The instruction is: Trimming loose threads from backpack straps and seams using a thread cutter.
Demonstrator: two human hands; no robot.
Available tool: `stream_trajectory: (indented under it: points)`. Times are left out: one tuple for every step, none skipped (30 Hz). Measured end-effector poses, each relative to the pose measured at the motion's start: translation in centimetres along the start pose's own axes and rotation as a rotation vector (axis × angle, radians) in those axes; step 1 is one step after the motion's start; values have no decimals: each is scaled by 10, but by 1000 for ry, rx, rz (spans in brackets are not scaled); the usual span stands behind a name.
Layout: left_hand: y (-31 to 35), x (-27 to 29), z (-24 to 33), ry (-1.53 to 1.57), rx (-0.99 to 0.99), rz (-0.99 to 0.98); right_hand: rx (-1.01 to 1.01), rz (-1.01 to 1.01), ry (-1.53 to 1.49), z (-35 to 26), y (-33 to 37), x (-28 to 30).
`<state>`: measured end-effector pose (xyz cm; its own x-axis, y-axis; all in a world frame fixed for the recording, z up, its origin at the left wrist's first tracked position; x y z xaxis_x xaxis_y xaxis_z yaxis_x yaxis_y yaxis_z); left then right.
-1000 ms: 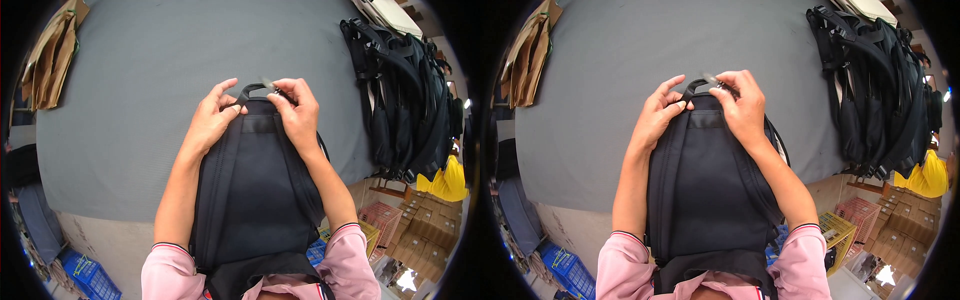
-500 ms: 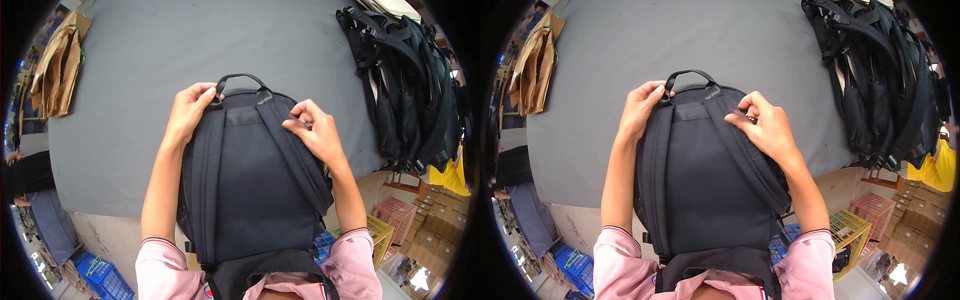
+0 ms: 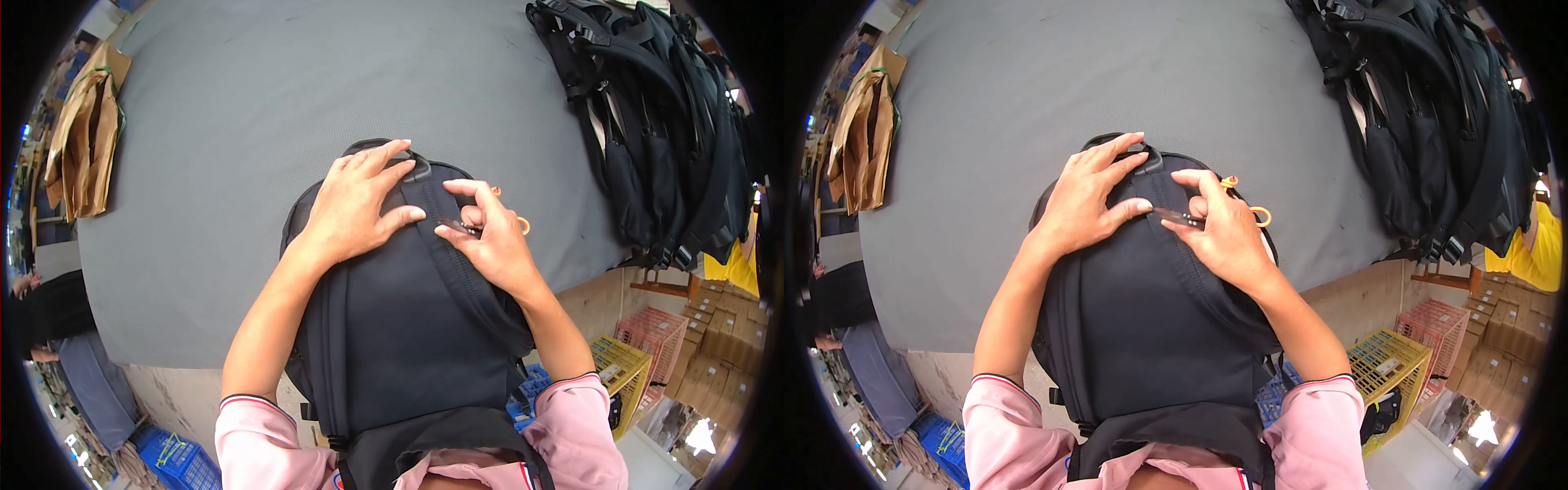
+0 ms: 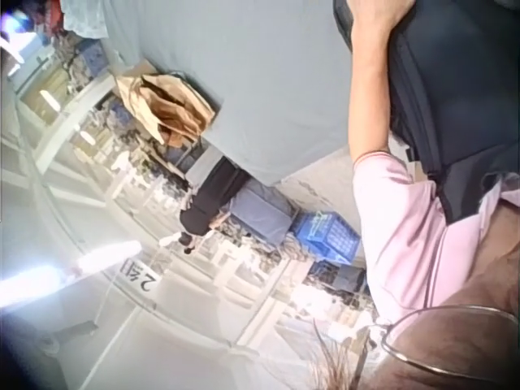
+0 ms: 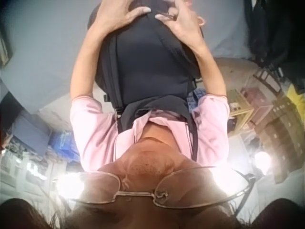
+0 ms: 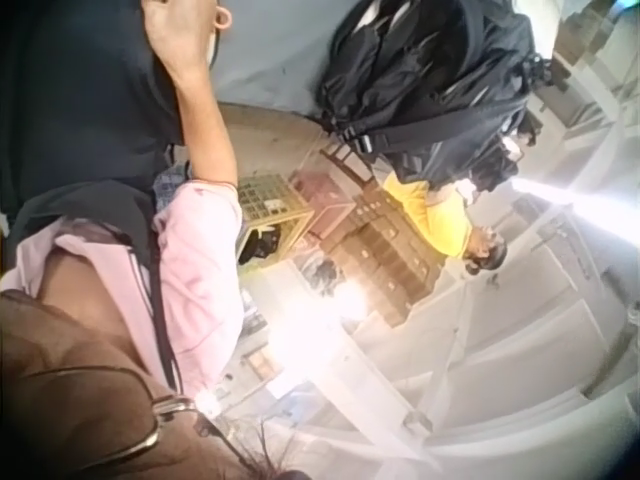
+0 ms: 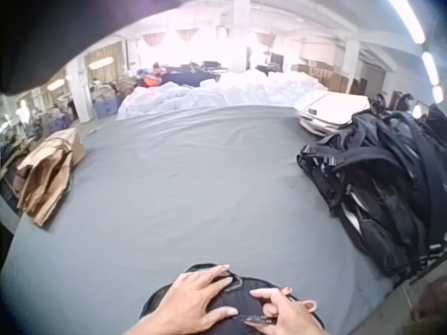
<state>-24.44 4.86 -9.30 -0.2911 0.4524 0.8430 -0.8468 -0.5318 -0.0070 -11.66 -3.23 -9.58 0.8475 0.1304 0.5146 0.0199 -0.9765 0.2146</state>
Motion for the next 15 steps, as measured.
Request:
stream_trajectory:
  points:
    - [1,-2,2,4,-2,-4,40,-4,4,-2,3,-2]
    - [1,-4,4,-28,3,-21,36,-29,-86,2,5,-7]
    - [2,-5,6,-61,11,-36,32,-31,-86,0,10,-10]
    - [3,-10,7,-56,-9,-79,61,-31,-127,-6,17,-13]
    - [5,-10,13,-37,-36,-83,91,-32,-167,-10,24,-16]
    - [8,-10,20,-54,-38,-102,132,-28,-178,-10,33,-21]
    - [12,-11,27,-71,-41,-120,169,-47,-122,-16,40,-21]
    - [16,-10,32,-76,-48,-108,185,-22,-92,-18,46,-20]
    - [18,-12,33,-73,-48,-111,205,3,-65,-19,51,-20]
    - [19,-11,33,-88,-36,-82,168,40,-95,-14,52,-19]
    - [20,-10,34,-104,-26,-52,132,78,-123,-10,53,-17]
    - [19,-12,31,-103,-11,-38,56,68,-150,-5,49,-14]
    - [19,-14,31,-104,-16,-28,54,100,-247,1,45,-11]
    - [19,-14,30,-95,8,-8,21,100,-224,7,39,-7]
    - [18,-13,28,-86,30,9,-15,102,-204,14,32,-2]
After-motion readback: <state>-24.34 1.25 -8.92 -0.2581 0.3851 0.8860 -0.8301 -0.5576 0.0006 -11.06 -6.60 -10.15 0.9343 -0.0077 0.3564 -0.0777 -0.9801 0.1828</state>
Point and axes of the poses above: each hand's wrist, its own y-axis away from the middle knuckle, its own x-axis out of the back of the hand, z = x × y, the point moved 8 cm from there along -y, towards the middle knuckle, and after that the axes turned 11 degrees about -z, right-handed, at the moved point
